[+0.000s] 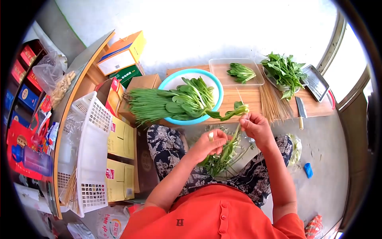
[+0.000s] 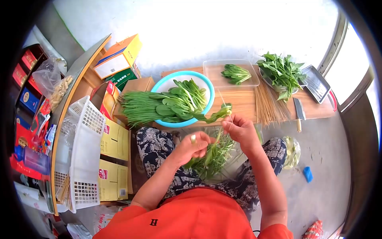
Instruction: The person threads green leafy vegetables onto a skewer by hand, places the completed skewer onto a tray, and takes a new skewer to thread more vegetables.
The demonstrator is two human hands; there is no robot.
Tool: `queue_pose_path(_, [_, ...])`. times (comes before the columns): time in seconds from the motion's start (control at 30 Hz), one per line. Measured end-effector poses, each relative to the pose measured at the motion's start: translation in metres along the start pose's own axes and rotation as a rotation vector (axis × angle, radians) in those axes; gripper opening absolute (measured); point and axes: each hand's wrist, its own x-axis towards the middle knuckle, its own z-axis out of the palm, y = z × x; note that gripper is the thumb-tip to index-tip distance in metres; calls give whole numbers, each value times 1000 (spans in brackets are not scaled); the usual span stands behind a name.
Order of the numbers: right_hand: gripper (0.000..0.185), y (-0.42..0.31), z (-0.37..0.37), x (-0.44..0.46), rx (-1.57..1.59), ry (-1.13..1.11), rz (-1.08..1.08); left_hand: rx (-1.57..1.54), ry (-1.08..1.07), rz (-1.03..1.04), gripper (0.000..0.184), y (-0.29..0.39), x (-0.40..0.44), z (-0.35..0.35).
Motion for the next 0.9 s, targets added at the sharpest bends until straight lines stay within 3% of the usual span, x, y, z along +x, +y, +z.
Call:
queue_pose_path(0.07, [8,3,14,-3,-89,-8,-13,109,151,77,17,9,9,2])
queue_pose_path(0.2, [7,8,26,0,-161,33,-51,163,268,212,17,19,28,17])
queue_pose_path(0.43, [25,3,28,-6,-81,30,-64,-57,270,234,18,18,22,-6])
queue_pose_path(0.67, [24,-17,34,-36,-365,-65,52,-219,251,324,25,37,14,-46])
queue_pose_path(0.9, [27,-19,48,-46,-417,-125,49,-235,297,321,32,39,19,-51])
